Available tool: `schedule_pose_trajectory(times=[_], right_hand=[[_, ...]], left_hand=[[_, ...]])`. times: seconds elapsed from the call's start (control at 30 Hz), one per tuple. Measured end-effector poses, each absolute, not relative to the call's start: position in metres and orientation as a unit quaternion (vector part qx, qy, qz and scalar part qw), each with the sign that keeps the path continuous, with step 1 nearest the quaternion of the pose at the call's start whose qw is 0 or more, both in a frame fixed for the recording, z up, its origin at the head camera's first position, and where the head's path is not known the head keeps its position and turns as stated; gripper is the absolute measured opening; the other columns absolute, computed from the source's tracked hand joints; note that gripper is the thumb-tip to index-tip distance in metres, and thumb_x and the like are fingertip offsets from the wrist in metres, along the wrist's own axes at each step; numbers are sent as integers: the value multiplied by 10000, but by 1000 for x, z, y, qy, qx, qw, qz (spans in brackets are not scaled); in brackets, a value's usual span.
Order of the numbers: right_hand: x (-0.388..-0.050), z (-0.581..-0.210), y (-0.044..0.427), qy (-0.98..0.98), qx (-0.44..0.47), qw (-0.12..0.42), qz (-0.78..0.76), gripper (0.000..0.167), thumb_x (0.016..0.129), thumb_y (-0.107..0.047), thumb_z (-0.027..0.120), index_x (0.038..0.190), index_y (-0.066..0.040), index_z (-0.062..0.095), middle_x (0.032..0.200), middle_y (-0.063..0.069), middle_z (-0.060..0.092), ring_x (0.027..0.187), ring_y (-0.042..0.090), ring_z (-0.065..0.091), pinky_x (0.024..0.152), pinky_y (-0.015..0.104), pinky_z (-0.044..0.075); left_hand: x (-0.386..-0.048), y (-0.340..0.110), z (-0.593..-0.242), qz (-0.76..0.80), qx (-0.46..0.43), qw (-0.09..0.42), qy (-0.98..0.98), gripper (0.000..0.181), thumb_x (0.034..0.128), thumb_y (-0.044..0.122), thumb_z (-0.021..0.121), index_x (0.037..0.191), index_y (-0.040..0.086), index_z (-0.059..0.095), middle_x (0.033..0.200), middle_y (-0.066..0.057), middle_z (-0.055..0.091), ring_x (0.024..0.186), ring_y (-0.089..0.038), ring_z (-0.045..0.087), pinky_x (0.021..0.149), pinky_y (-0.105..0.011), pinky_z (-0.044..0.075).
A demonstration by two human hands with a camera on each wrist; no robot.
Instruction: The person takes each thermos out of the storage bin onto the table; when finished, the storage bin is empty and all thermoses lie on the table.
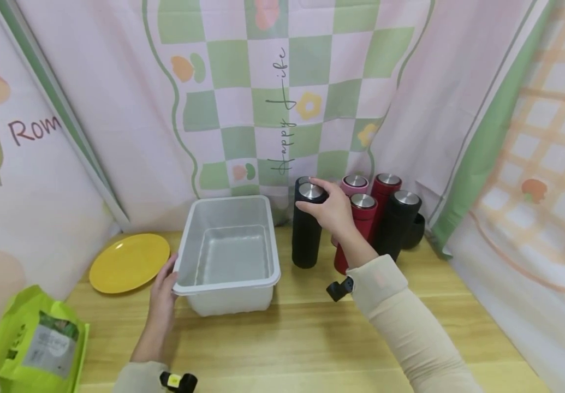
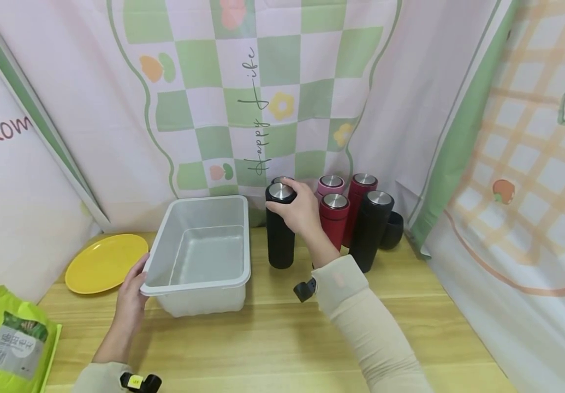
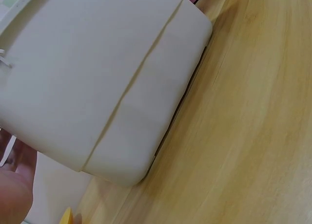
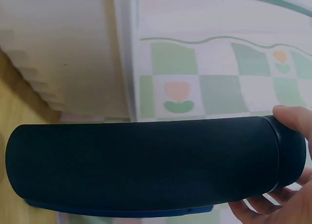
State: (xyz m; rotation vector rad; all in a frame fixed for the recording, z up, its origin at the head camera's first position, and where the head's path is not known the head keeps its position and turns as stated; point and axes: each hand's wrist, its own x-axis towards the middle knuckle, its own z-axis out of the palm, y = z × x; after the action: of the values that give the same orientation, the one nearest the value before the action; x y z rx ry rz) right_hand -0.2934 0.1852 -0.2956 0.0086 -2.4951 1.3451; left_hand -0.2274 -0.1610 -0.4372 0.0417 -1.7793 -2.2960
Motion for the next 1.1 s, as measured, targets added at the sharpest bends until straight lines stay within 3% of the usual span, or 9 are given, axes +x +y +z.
schedule_pose_trajectory(times=[0.4,0.9,1.1], right_hand=[[-298,-324,191,-879,-1,171,444,640,787,-326,804,1361,-153,577,1433,156,451,1273,331,414,1037,484,347],[-303,-334,191,-883,0,167,438,636,813,-337,780,1380,-156,555,1442,168,434,1268,341,414,1035,495,343],[-304,-331,195,-888,13,152,434,627,835,-275,761,1401,-151,524,1453,174,409,1276,344,397,1046,498,324]], left_hand=[[-230,-161,-437,-777,11,107,-621,478,1034,154,412,1500,58,369,1480,-10,392,1145,-65,474,918,-225,434],[-227,-162,-435,-784,16,114,-611,455,1029,142,425,1483,115,428,1463,5,411,1132,-73,487,894,-217,444],[-230,-161,-432,-784,16,112,-610,455,1027,136,434,1480,100,428,1418,-7,441,1118,-79,489,884,-215,448]])
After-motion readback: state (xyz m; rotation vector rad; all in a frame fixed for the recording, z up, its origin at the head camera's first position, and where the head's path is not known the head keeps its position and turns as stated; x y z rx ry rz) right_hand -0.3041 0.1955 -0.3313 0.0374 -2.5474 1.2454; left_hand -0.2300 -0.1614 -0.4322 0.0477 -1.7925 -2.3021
